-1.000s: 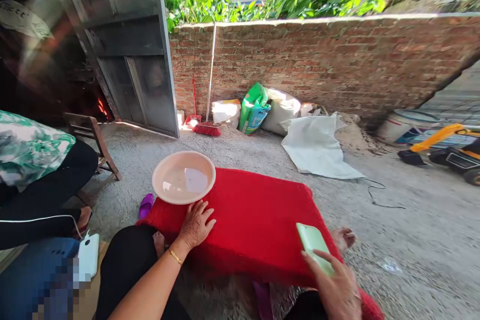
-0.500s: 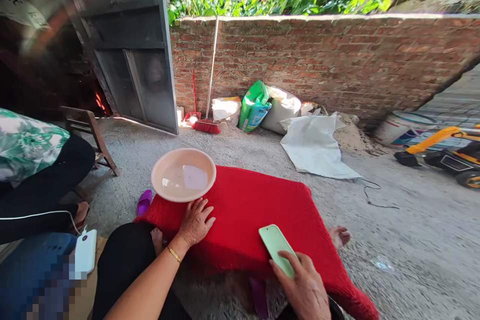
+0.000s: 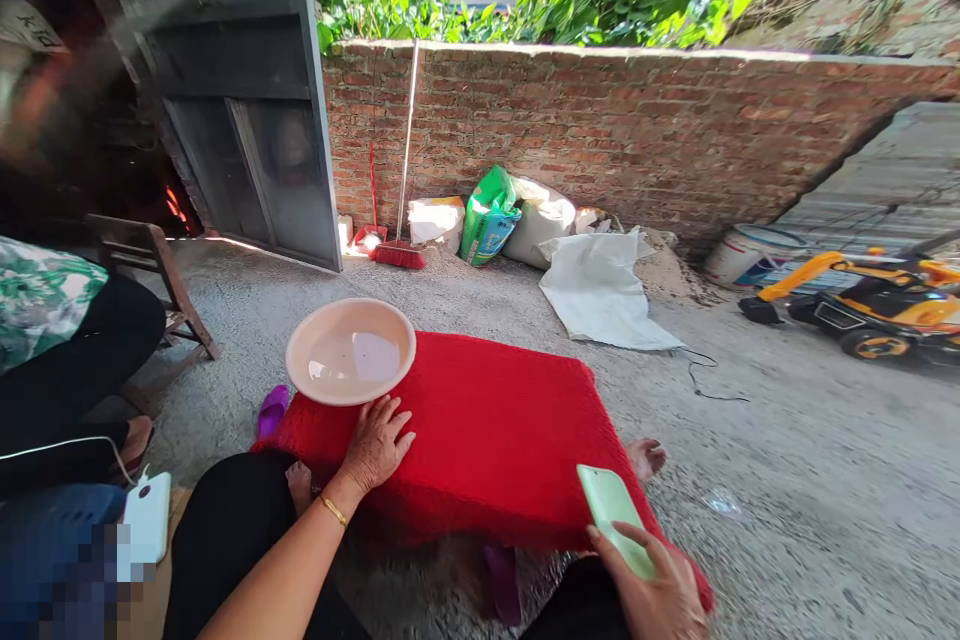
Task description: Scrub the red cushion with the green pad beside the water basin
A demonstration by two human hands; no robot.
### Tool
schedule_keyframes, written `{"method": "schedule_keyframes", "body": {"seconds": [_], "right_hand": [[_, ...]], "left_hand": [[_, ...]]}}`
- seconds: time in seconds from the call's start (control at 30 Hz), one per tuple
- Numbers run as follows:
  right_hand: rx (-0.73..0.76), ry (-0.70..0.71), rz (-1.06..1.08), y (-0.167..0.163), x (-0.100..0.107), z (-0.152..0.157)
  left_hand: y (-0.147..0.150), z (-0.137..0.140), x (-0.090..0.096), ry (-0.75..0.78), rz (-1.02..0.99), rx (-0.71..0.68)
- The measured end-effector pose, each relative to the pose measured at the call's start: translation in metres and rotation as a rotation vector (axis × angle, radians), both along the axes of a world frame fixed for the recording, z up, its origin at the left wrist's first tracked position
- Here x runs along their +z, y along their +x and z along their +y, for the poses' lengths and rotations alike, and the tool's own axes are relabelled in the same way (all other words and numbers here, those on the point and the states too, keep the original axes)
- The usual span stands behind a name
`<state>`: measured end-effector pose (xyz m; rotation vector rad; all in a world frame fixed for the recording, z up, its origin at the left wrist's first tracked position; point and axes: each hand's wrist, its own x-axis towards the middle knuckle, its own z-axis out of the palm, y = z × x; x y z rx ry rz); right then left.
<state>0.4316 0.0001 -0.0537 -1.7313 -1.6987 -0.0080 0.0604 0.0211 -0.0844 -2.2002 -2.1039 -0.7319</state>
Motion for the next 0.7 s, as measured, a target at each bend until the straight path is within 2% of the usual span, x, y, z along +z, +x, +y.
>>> {"method": "schedule_keyframes", "body": {"seconds": [0.1,0.17,0.23,0.3,0.37,0.43,0.6,0.7], "right_hand": [[0.314,-0.048,0.114,-0.083,0.002,-0.011],[0.494,-0.096,0.104,-0.126,0.0,-0.021],[0.614,-0.125,0.047,-0.152,-0.004,-0.028],[0.652,-0.132,-0.007,-0.16,-0.006,-0.032],[0.614,-0.135,-0.025,-0.154,-0.008,-0.03],[0.527,-0.145,-0.008,-0.134,-0.009,-0.026],[0.245,-0.159,0.083,-0.033,-0.012,-0.017],[0.058,-0.039,0.02,0.02,-0.024,-0.011]], "left_hand": [[0.0,0.0,0.001,0.0,0.013,0.003],[-0.001,0.0,0.001,-0.001,0.021,0.005],[-0.001,-0.001,0.001,-0.002,0.03,0.005],[-0.002,-0.001,0.001,-0.003,0.037,0.003],[-0.002,-0.002,0.001,-0.003,0.041,0.002],[-0.003,-0.002,0.002,0.0,0.042,0.0],[-0.004,-0.003,0.003,0.011,0.041,-0.005],[-0.002,-0.002,0.003,0.003,0.025,0.013]]}}
